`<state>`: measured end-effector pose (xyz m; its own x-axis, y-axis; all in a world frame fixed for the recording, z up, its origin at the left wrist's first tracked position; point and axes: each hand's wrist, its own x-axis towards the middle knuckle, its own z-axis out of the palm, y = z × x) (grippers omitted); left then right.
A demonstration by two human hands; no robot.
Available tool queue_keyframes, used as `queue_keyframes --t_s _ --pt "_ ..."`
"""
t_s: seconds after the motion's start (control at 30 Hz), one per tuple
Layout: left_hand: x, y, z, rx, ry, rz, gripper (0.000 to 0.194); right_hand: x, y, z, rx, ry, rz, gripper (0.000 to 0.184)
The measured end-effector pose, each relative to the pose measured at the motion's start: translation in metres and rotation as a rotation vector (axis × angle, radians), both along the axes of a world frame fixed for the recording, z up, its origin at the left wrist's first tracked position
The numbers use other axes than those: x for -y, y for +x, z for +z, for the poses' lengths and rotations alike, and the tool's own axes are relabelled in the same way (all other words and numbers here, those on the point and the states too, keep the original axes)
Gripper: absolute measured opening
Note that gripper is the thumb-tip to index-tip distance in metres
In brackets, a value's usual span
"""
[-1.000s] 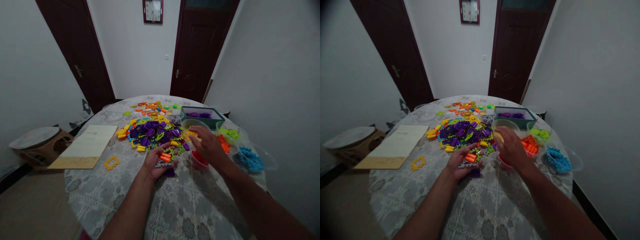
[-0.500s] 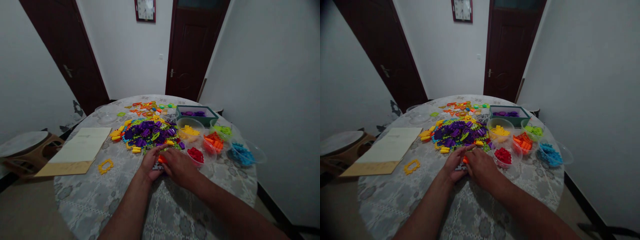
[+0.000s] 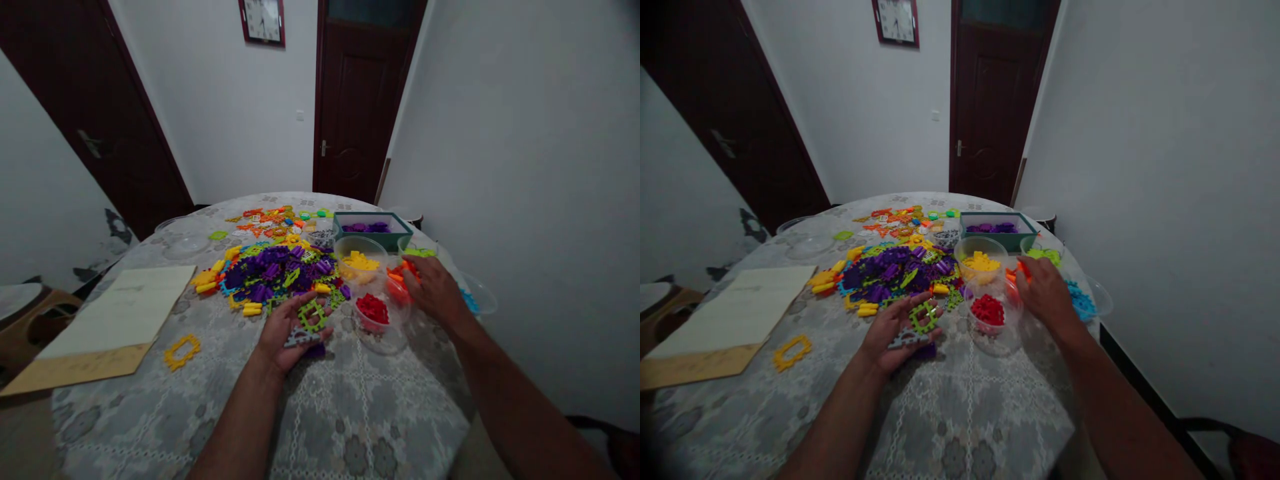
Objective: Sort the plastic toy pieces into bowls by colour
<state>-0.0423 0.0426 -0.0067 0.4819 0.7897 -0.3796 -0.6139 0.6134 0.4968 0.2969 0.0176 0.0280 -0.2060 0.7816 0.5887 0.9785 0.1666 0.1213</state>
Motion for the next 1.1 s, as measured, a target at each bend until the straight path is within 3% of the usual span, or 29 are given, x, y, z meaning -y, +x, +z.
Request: queue_keyframes --t_s 0.2,0.3,0.43,0.57,0.77,0.83,0.97,1.1 --pt "0.000 0.000 0.000 -0.019 -0.004 0.012 0.027 0.000 0.052 -0.012 -0.096 -0.157 -0.341 0.034" --pt "0.001 0.001 0.002 -0.024 -0.001 0.010 0.025 0.008 0.061 -0.009 -0.100 -0.175 -0.386 0.034" --pt "0.001 0.001 0.002 -0.010 0.007 0.004 0.024 0.019 0.052 0.004 -0.124 -0.058 -0.321 0.033" --pt "0.002 0.001 -0.001 0.029 0.006 -0.008 0.029 0.031 0.001 0.016 -0.297 -0.010 -0.083 0.024" --pt "0.002 -0.001 -0.006 0.119 0.017 -0.010 0.035 0.058 -0.111 0.009 -0.424 -0.256 0.442 0.021" --pt "0.002 0.000 -0.007 0.148 0.023 -0.002 0.037 0.062 -0.141 0.001 -0.409 -0.335 0.547 0.026" --pt "0.001 0.002 -0.009 0.158 0.032 0.037 0.038 0.056 -0.181 -0.014 -0.324 -0.415 0.540 0.028" --pt "0.000 0.004 -0.007 0.133 0.014 0.071 0.031 0.044 -0.197 -0.023 -0.245 -0.474 0.440 0.022"
